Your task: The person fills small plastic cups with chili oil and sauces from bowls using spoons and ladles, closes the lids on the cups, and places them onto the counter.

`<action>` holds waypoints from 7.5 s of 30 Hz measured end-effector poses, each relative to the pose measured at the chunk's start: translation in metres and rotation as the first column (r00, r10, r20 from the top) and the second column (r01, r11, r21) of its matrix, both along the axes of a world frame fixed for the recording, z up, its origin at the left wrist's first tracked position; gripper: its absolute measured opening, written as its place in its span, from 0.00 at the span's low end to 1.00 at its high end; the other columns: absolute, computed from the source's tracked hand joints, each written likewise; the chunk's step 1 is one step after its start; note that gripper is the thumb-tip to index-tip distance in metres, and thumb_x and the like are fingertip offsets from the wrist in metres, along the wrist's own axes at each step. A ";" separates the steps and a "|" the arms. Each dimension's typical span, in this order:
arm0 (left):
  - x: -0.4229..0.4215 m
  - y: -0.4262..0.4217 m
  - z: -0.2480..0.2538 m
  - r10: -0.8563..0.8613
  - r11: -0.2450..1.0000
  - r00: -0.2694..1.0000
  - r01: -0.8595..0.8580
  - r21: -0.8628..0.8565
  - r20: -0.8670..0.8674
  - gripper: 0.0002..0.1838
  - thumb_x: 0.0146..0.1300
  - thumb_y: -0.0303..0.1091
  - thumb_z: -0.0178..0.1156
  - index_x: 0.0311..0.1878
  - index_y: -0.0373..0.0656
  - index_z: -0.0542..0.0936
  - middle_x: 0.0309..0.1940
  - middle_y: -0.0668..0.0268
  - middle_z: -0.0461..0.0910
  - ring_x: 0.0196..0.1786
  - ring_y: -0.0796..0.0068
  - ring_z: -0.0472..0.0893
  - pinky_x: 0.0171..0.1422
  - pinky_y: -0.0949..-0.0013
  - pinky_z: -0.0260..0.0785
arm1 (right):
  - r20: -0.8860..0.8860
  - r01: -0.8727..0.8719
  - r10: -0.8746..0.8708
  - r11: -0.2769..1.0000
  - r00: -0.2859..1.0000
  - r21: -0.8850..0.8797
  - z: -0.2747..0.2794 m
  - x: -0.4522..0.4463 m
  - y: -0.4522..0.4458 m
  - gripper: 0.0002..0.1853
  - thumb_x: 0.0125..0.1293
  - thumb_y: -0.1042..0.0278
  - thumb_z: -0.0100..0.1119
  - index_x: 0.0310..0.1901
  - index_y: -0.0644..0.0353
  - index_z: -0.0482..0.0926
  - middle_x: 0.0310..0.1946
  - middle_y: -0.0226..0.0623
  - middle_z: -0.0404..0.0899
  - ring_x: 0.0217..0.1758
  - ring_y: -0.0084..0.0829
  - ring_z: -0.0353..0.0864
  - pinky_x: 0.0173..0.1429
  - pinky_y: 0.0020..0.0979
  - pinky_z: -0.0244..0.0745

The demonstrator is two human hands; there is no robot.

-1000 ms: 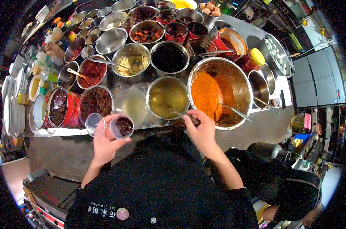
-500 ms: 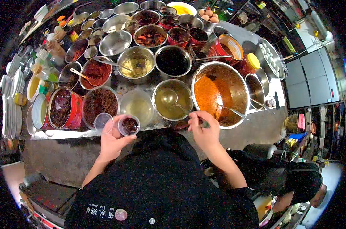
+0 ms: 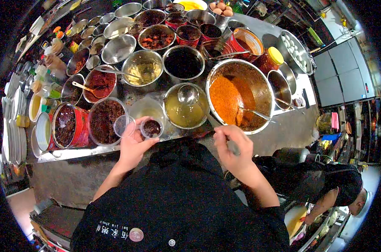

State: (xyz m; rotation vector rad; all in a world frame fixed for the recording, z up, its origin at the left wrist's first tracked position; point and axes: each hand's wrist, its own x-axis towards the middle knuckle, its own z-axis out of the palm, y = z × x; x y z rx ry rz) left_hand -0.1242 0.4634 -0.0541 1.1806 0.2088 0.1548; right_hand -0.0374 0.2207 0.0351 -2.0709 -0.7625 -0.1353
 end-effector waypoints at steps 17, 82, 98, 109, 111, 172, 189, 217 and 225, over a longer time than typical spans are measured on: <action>0.058 -0.025 -0.011 0.142 0.981 0.987 -0.150 -0.120 -0.075 0.35 0.46 0.13 0.65 0.59 0.34 0.63 0.51 0.60 0.73 0.53 0.71 0.75 0.60 0.70 0.68 | 0.248 -0.421 0.496 0.856 0.832 -0.300 0.042 -0.003 -0.011 0.17 0.47 0.80 0.62 0.42 0.67 0.76 0.33 0.44 0.74 0.30 0.41 0.75 0.35 0.36 0.72; 0.062 -0.018 -0.001 0.248 0.967 0.969 -0.249 0.062 0.020 0.32 0.48 0.14 0.63 0.59 0.33 0.64 0.52 0.60 0.72 0.53 0.74 0.75 0.60 0.70 0.67 | -0.132 0.153 -0.146 0.987 0.980 0.040 -0.061 0.139 0.057 0.05 0.62 0.73 0.55 0.37 0.64 0.77 0.32 0.42 0.79 0.35 0.35 0.78 0.43 0.30 0.72; 0.088 -0.013 -0.011 0.229 0.974 0.971 -0.228 0.022 -0.066 0.32 0.47 0.15 0.63 0.58 0.36 0.66 0.50 0.62 0.74 0.51 0.74 0.75 0.58 0.72 0.68 | -0.345 0.189 -0.109 0.960 0.932 0.206 0.003 0.105 0.050 0.06 0.67 0.73 0.51 0.37 0.66 0.76 0.22 0.31 0.76 0.22 0.17 0.73 0.29 0.19 0.69; 0.104 -0.013 -0.005 0.197 0.971 0.977 -0.206 -0.120 -0.080 0.32 0.46 0.11 0.62 0.57 0.35 0.67 0.52 0.60 0.73 0.53 0.71 0.75 0.60 0.70 0.68 | 0.228 -0.353 0.397 0.911 0.889 -0.213 0.052 0.042 0.015 0.11 0.53 0.85 0.57 0.40 0.69 0.75 0.31 0.45 0.76 0.31 0.40 0.78 0.36 0.33 0.74; 0.105 -0.015 -0.006 0.195 0.974 0.979 -0.200 -0.103 -0.049 0.32 0.47 0.11 0.62 0.57 0.35 0.67 0.52 0.61 0.73 0.53 0.72 0.75 0.60 0.70 0.68 | 0.235 -0.329 0.366 0.927 0.900 -0.181 0.047 0.046 0.013 0.11 0.53 0.85 0.57 0.40 0.70 0.75 0.31 0.46 0.77 0.30 0.41 0.78 0.36 0.32 0.74; 0.123 -0.027 0.013 0.271 0.953 0.962 -0.265 0.149 -0.021 0.31 0.46 0.13 0.61 0.57 0.33 0.66 0.51 0.61 0.72 0.55 0.71 0.72 0.63 0.69 0.63 | -0.309 0.266 -0.218 0.956 0.926 0.123 -0.029 0.223 0.010 0.09 0.61 0.69 0.60 0.35 0.66 0.75 0.23 0.39 0.79 0.22 0.28 0.79 0.29 0.27 0.73; 0.126 -0.033 0.016 0.416 0.903 0.909 -0.411 0.123 -0.021 0.31 0.46 0.12 0.62 0.57 0.33 0.67 0.51 0.59 0.73 0.53 0.71 0.74 0.60 0.69 0.67 | -0.444 0.209 -0.225 0.974 0.867 -0.085 -0.035 0.306 0.052 0.15 0.62 0.61 0.60 0.29 0.68 0.76 0.18 0.38 0.78 0.18 0.28 0.80 0.26 0.29 0.75; 0.115 -0.032 0.022 0.225 0.970 0.973 -0.229 0.079 0.059 0.30 0.48 0.14 0.63 0.56 0.34 0.67 0.50 0.61 0.74 0.52 0.72 0.76 0.58 0.71 0.69 | -0.236 0.288 -0.239 0.936 0.942 0.201 0.027 0.205 -0.002 0.08 0.64 0.67 0.57 0.36 0.65 0.76 0.19 0.36 0.79 0.19 0.22 0.78 0.25 0.23 0.70; 0.108 -0.029 0.010 0.193 0.978 0.981 -0.189 0.089 -0.035 0.31 0.45 0.14 0.64 0.56 0.38 0.68 0.51 0.63 0.73 0.54 0.72 0.74 0.62 0.69 0.66 | -0.256 0.180 -0.119 0.957 0.959 0.229 0.065 0.135 0.000 0.09 0.66 0.67 0.54 0.37 0.66 0.75 0.21 0.35 0.78 0.20 0.22 0.77 0.24 0.20 0.69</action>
